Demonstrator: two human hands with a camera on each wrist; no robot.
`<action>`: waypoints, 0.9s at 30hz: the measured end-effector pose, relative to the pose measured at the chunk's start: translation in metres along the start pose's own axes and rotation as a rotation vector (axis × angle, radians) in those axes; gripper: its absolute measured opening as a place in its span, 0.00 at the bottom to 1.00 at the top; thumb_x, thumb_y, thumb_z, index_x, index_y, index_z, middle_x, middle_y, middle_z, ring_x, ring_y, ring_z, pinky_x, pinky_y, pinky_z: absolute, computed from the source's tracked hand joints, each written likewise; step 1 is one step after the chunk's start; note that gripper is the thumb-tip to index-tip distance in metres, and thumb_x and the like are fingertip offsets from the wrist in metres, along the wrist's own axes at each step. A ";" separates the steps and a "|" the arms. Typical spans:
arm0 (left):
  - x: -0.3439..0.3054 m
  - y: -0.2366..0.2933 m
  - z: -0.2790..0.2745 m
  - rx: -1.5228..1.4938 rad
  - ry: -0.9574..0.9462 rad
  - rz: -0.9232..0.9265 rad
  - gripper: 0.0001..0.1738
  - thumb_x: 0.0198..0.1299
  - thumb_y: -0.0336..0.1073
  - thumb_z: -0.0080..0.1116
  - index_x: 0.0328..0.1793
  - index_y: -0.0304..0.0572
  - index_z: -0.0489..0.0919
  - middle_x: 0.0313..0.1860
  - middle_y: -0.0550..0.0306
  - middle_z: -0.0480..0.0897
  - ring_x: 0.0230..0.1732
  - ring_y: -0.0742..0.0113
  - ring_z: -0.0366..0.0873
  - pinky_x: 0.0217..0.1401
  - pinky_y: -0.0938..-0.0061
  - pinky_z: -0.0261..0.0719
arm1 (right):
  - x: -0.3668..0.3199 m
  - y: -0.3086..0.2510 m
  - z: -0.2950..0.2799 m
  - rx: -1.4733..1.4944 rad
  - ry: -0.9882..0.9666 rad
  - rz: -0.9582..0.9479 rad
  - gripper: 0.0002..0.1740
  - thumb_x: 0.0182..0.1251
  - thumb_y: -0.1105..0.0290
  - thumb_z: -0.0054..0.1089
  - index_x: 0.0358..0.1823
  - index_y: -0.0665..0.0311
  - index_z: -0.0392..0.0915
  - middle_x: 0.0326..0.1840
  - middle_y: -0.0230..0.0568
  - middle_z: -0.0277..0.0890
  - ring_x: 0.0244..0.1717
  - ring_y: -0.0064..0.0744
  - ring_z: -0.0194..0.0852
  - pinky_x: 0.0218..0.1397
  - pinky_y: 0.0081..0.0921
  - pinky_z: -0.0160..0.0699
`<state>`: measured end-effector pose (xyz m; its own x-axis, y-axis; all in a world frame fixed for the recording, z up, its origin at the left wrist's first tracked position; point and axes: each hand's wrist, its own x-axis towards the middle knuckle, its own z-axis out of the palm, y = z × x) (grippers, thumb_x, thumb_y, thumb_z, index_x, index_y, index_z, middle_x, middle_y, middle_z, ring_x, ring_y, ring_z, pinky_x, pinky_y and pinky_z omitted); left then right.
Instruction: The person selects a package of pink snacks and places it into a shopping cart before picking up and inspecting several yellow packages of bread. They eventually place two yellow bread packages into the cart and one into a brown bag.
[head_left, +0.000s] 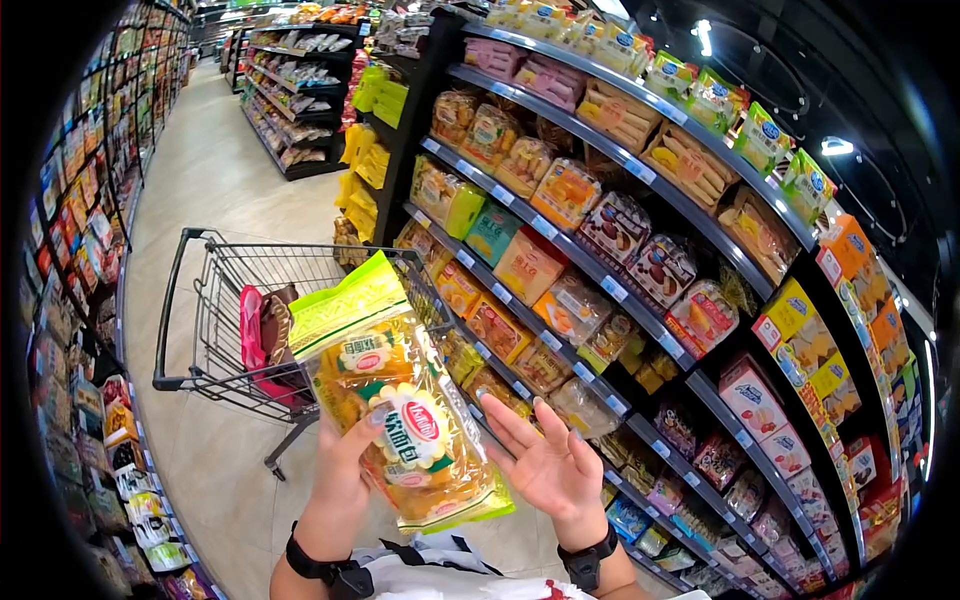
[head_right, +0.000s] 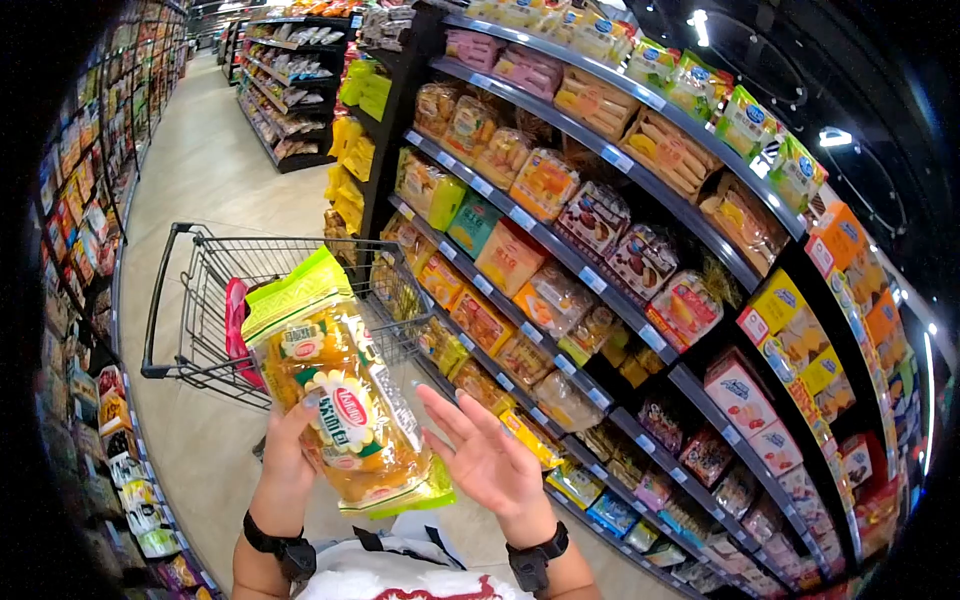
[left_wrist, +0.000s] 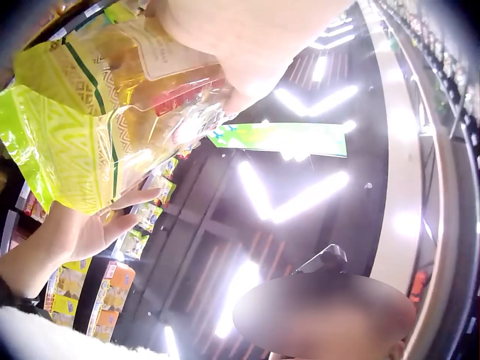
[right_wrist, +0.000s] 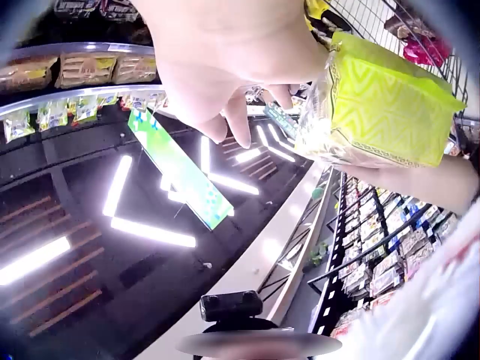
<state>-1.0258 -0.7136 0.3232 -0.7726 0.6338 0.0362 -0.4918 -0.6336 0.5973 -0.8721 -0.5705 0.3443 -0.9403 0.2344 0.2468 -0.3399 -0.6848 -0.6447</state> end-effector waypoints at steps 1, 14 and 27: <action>0.003 -0.003 -0.001 0.004 -0.002 0.001 0.29 0.48 0.26 0.58 0.58 0.39 0.61 0.49 0.53 0.74 0.49 0.65 0.74 0.51 0.71 0.73 | 0.002 -0.002 -0.004 0.042 -0.014 0.006 0.24 0.64 0.56 0.39 0.62 0.50 0.62 0.71 0.55 0.32 0.72 0.37 0.32 0.69 0.33 0.33; 0.067 -0.037 0.019 0.078 0.039 0.013 0.32 0.49 0.25 0.57 0.61 0.39 0.58 0.53 0.53 0.71 0.53 0.65 0.70 0.56 0.70 0.68 | 0.057 -0.040 -0.065 -0.273 0.020 0.087 0.35 0.59 0.56 0.47 0.67 0.55 0.50 0.71 0.56 0.33 0.72 0.45 0.29 0.69 0.39 0.30; 0.139 -0.081 0.063 0.134 0.055 0.134 0.35 0.48 0.25 0.60 0.61 0.40 0.56 0.54 0.53 0.70 0.55 0.65 0.68 0.57 0.70 0.66 | 0.126 -0.083 -0.129 -0.742 -0.140 0.187 0.52 0.46 0.77 0.64 0.68 0.66 0.35 0.70 0.46 0.38 0.68 0.32 0.41 0.68 0.28 0.43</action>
<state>-1.0679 -0.5465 0.3308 -0.8501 0.5204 0.0805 -0.3283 -0.6433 0.6917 -0.9644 -0.3951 0.3353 -0.9890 0.0377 0.1431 -0.1449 -0.0513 -0.9881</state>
